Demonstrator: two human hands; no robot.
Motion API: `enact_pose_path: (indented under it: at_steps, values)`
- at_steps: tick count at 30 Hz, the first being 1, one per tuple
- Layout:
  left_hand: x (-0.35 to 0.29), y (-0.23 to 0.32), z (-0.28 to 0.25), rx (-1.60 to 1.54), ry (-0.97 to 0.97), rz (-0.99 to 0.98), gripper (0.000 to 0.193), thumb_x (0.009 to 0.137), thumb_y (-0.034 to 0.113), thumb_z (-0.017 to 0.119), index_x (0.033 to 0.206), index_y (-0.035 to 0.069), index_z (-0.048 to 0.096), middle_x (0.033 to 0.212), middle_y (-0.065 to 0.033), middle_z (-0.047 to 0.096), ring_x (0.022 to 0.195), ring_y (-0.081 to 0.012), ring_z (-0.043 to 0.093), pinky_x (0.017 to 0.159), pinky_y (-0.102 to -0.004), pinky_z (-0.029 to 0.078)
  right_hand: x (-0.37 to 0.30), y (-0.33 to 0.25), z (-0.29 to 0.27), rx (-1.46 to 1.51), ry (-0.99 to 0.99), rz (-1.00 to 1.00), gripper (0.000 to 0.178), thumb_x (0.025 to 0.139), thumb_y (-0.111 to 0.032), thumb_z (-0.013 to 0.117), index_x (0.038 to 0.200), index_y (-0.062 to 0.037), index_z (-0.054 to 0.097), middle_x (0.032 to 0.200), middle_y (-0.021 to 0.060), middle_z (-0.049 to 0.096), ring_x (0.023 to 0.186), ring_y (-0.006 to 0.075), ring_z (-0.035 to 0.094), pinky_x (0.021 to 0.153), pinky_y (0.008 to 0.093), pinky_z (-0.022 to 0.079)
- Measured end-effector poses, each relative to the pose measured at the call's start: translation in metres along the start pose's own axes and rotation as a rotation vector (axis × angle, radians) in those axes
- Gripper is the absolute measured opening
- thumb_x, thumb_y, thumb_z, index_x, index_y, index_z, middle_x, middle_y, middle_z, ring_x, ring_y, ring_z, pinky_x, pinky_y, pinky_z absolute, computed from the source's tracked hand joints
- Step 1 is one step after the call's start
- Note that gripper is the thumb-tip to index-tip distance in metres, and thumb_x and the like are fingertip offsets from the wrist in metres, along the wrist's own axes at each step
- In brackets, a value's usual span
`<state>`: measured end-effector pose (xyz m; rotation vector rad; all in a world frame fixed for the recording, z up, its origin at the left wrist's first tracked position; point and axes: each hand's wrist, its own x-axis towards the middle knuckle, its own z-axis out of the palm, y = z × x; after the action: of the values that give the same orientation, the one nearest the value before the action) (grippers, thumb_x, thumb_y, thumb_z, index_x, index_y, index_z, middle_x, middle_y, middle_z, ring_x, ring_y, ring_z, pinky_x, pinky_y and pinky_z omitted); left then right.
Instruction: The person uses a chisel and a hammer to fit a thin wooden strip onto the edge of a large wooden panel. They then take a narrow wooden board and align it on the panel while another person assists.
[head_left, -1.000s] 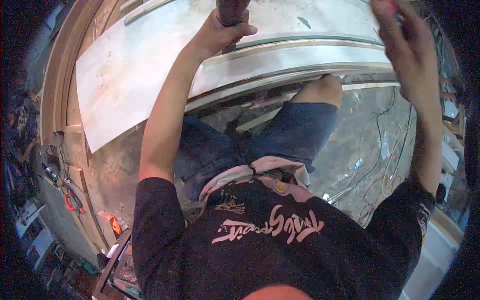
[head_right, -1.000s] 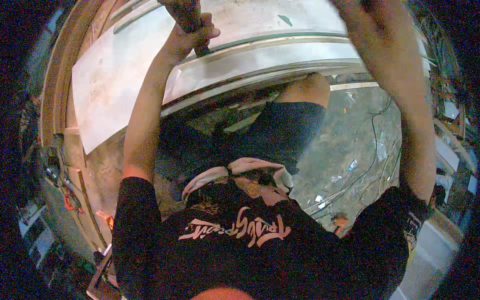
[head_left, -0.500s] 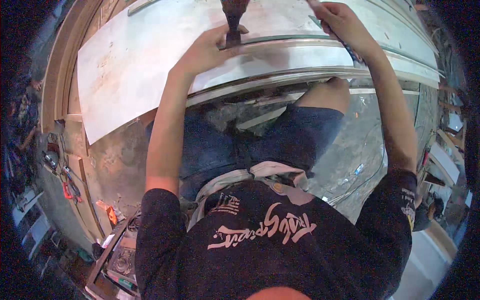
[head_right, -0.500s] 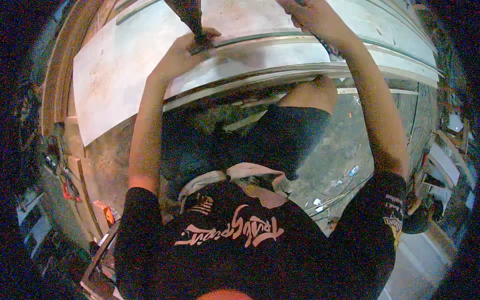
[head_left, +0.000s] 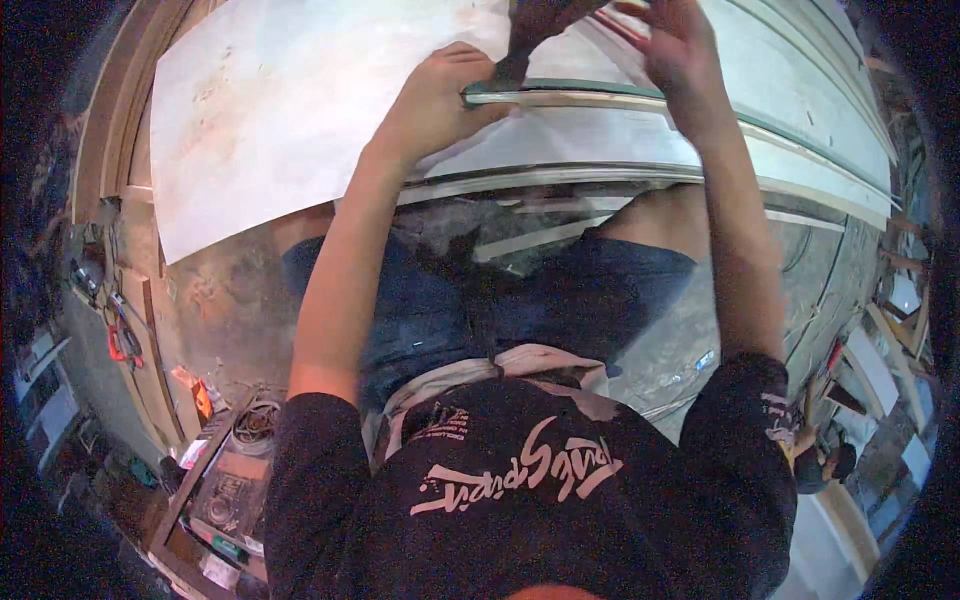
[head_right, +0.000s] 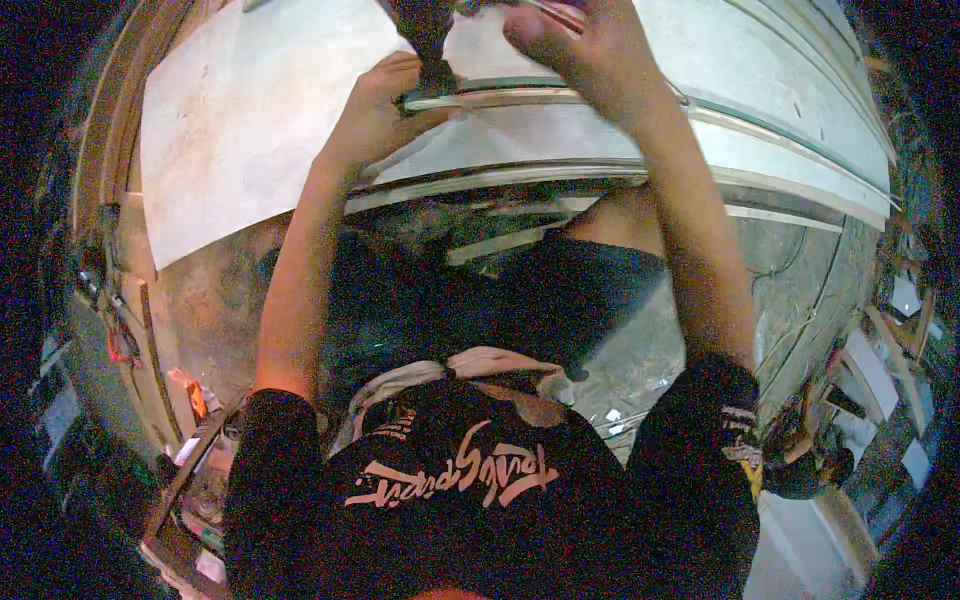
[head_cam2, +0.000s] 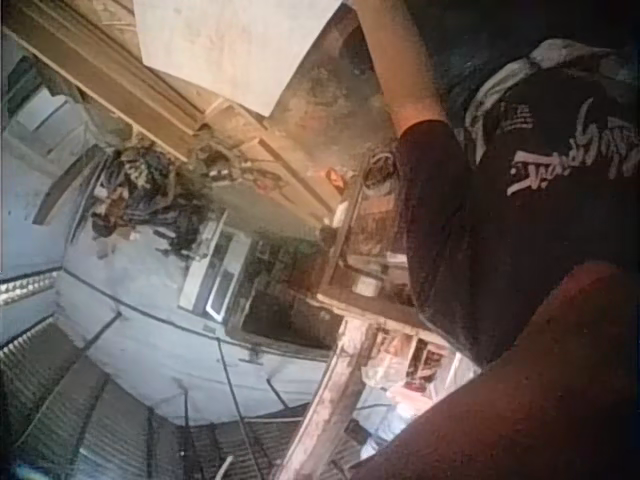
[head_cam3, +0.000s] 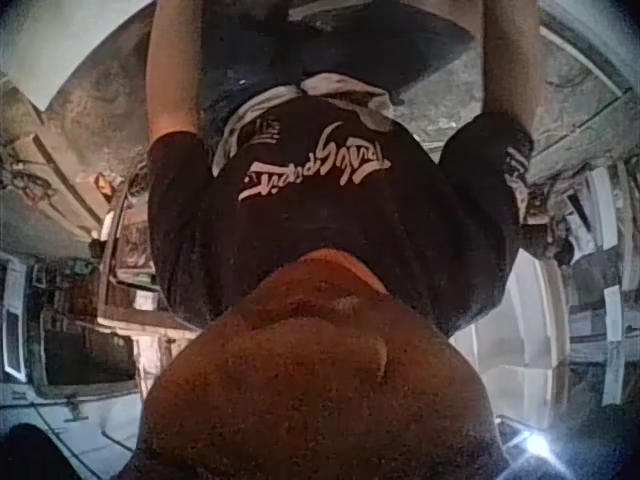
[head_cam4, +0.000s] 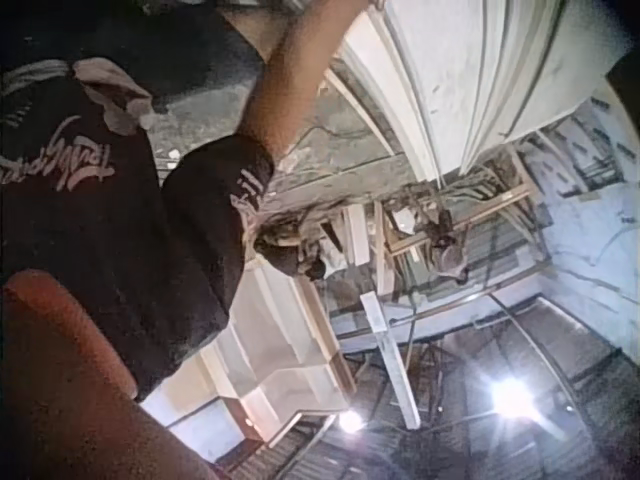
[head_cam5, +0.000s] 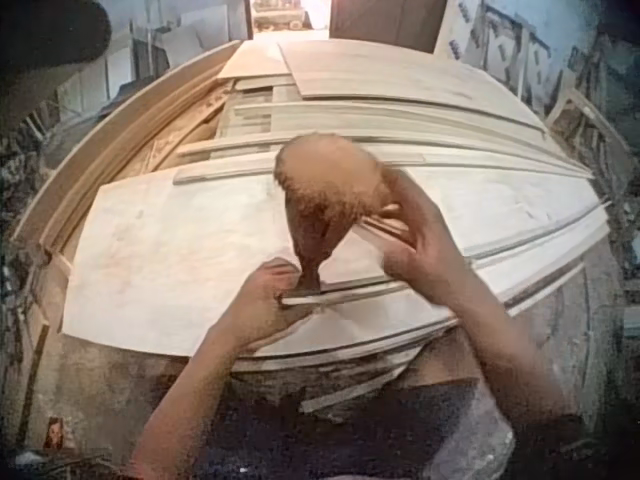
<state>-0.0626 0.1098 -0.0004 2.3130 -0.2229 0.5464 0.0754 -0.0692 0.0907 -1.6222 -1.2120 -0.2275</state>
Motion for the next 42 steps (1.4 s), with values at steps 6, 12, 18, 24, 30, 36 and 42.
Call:
enact_pose_path:
  at_steps: [6, 12, 18, 24, 30, 36, 42]
  values:
    - [-0.005, 0.0, 0.002, -0.074, 0.047, -0.008, 0.038, 0.073, 0.028, 0.082, 0.1, 0.004, 0.071, 0.093, -0.0101, 0.068, 0.095, -0.0295, 0.06, 0.087, -0.0391, 0.049, 0.013, -0.037, 0.026, 0.547, -0.305, -0.065, 0.047, 0.076, -0.015, 0.085, 0.112, -0.002, 0.057, 0.097, 0.008, 0.061, 0.084, 0.0156, 0.062, 0.072, 0.0282, 0.052]
    - [-0.005, 0.0, -0.003, 0.007, 0.005, -0.007, 0.036, 0.075, 0.025, 0.081, 0.104, 0.006, 0.071, 0.097, -0.01, 0.068, 0.097, -0.0285, 0.062, 0.087, -0.0394, 0.05, -0.005, -0.056, 0.024, 0.346, 0.296, 0.205, 0.033, 0.077, -0.005, 0.078, 0.102, -0.0029, 0.056, 0.086, 0.0056, 0.058, 0.079, 0.0154, 0.061, 0.073, 0.028, 0.053]
    - [0.008, 0.017, 0.0, 0.068, -0.028, -0.036, 0.035, 0.074, 0.027, 0.082, 0.104, 0.011, 0.073, 0.097, -0.0079, 0.068, 0.095, -0.0281, 0.063, 0.086, -0.0397, 0.052, -0.036, 0.003, -0.03, 0.266, 0.52, 0.482, 0.037, 0.079, -0.009, 0.079, 0.104, 0.0041, 0.056, 0.104, 0.0142, 0.06, 0.089, 0.0207, 0.061, 0.082, 0.0341, 0.054]
    - [0.016, 0.019, 0.006, 0.002, -0.054, -0.079, 0.035, 0.075, 0.03, 0.081, 0.104, 0.012, 0.072, 0.102, -0.0093, 0.068, 0.1, -0.0295, 0.062, 0.09, -0.039, 0.051, -0.093, 0.051, -0.045, -0.567, 0.83, 0.531, 0.099, 0.064, -0.021, 0.093, 0.133, 0.0031, 0.027, 0.13, 0.0207, 0.029, 0.124, 0.0309, 0.038, 0.102, 0.0426, 0.042]
    - [0.012, 0.001, 0.01, 0.107, -0.032, 0.06, 0.037, 0.078, 0.03, 0.079, 0.108, 0.011, 0.071, 0.106, -0.0096, 0.068, 0.106, -0.0294, 0.061, 0.095, -0.0403, 0.049, -0.089, 0.041, -0.032, -0.667, 0.744, 0.628, 0.086, 0.071, -0.034, 0.089, 0.132, 0.001, 0.04, 0.129, 0.0195, 0.04, 0.125, 0.0286, 0.038, 0.106, 0.043, 0.034]
    - [0.015, 0.01, 0.011, 0.098, -0.048, 0.069, 0.035, 0.076, 0.026, 0.079, 0.106, 0.01, 0.069, 0.105, -0.0097, 0.069, 0.105, -0.0306, 0.061, 0.096, -0.0412, 0.047, -0.109, 0.058, -0.036, -0.287, 0.828, 0.568, 0.072, 0.073, -0.036, 0.087, 0.123, 0.004, 0.053, 0.119, 0.0172, 0.055, 0.11, 0.0258, 0.054, 0.101, 0.0395, 0.042]
    - [0.004, -0.001, 0.007, 0.043, -0.041, -0.009, 0.032, 0.075, 0.028, 0.079, 0.1, 0.011, 0.07, 0.103, -0.0067, 0.069, 0.109, -0.0272, 0.06, 0.1, -0.0414, 0.042, -0.098, 0.041, -0.034, -0.399, 0.753, 0.734, 0.063, 0.074, -0.03, 0.087, 0.114, 0.0089, 0.057, 0.1, 0.0169, 0.064, 0.095, 0.0256, 0.063, 0.078, 0.0361, 0.054]
